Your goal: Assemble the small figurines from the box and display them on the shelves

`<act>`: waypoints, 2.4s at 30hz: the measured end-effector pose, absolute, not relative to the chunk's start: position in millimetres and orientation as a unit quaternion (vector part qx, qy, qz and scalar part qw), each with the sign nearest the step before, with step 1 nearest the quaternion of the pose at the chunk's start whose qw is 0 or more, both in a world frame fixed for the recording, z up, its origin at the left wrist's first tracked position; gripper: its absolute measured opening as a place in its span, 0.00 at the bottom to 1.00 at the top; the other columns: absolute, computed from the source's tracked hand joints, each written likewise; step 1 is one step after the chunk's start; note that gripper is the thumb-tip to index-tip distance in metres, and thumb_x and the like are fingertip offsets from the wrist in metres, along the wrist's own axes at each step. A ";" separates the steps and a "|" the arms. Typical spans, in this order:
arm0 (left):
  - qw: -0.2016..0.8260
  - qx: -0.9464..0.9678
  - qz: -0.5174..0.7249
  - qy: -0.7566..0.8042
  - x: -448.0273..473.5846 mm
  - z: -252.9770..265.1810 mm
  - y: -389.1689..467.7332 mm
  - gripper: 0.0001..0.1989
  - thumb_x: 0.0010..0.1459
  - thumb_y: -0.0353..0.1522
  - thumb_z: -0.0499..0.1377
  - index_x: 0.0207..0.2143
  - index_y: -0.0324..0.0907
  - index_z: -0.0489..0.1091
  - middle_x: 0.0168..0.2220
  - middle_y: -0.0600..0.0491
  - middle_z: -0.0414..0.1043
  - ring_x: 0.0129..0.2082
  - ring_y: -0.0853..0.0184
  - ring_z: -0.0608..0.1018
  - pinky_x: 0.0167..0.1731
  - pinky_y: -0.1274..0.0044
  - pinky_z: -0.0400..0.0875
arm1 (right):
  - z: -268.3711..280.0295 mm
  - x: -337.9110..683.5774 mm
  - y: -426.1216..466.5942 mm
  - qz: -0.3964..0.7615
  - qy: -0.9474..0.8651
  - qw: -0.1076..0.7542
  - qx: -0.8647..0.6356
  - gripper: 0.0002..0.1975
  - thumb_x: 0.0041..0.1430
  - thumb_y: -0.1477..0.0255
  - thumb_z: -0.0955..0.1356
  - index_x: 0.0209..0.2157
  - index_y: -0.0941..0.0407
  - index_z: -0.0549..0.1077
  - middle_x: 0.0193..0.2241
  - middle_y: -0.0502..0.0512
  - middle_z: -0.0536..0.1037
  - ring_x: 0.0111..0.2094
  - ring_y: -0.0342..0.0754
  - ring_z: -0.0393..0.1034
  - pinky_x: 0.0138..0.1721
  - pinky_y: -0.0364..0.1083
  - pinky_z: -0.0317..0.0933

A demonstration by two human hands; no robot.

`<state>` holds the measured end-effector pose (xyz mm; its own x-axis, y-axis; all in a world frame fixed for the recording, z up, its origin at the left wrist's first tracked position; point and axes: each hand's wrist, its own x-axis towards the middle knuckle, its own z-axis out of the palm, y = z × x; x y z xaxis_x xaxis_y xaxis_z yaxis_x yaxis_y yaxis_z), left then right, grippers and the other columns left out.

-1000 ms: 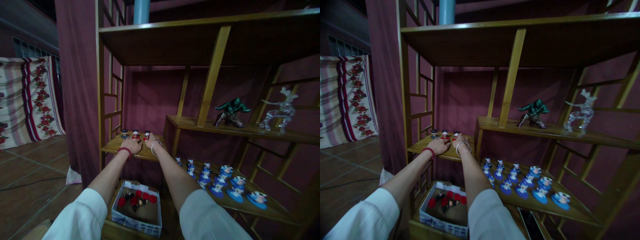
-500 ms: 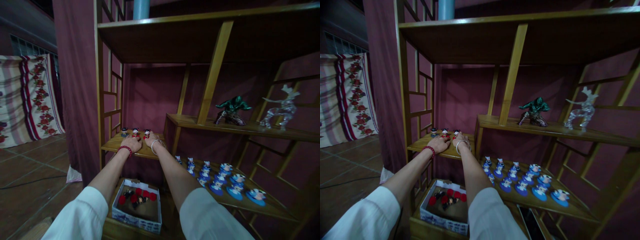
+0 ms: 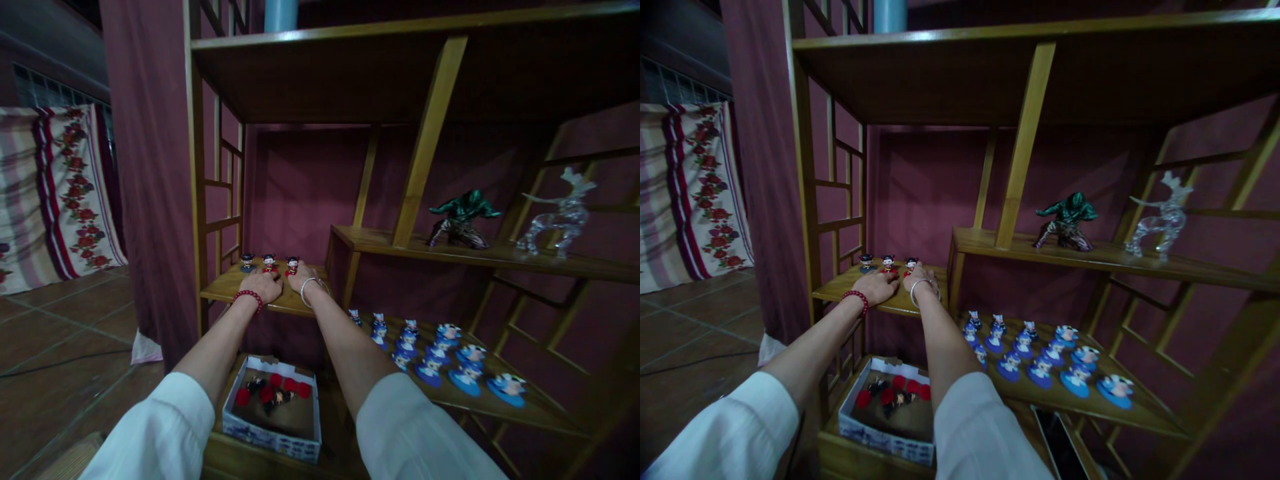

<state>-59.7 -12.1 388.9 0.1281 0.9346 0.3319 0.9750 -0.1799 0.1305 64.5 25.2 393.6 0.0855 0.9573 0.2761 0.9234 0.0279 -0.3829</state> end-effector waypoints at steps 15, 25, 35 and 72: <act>0.051 -0.688 -0.244 -0.682 -61.3 394.7 -30.2 0.19 0.53 0.38 0.45 0.41 0.46 0.71 0.39 0.47 0.72 0.40 0.59 0.73 0.37 0.72 0.66 | 394.8 65.7 20.7 0.046 -0.659 0.257 -0.705 0.23 0.49 0.63 0.63 0.47 0.55 0.62 0.43 0.58 0.71 0.48 0.55 0.61 0.44 0.49 0.57; 0.047 -0.665 -0.263 -0.697 -61.9 394.1 -35.4 0.17 0.51 0.36 0.46 0.36 0.42 0.72 0.36 0.43 0.73 0.37 0.58 0.74 0.34 0.71 0.67 | 397.7 67.5 6.9 0.038 -0.663 0.242 -0.707 0.22 0.49 0.65 0.64 0.46 0.59 0.63 0.44 0.60 0.71 0.49 0.54 0.60 0.45 0.46 0.54; 0.123 -0.653 -0.297 -0.686 -59.5 383.7 -56.0 0.17 0.54 0.35 0.43 0.35 0.44 0.71 0.34 0.46 0.73 0.36 0.61 0.74 0.33 0.73 0.67 | 402.3 69.6 -22.4 0.011 -0.676 0.232 -0.699 0.21 0.50 0.74 0.62 0.48 0.61 0.62 0.44 0.62 0.71 0.48 0.51 0.63 0.49 0.46 0.51; 0.240 -0.693 -0.473 -0.489 -36.6 284.1 -102.8 0.25 0.59 0.30 0.41 0.58 0.35 0.43 0.60 0.44 0.45 0.60 0.63 0.43 0.56 0.65 0.50 | 305.0 54.0 -117.2 -0.070 -0.763 0.523 -0.373 0.14 0.56 0.77 0.55 0.42 0.56 0.66 0.36 0.55 0.72 0.38 0.45 0.64 0.41 0.44 0.58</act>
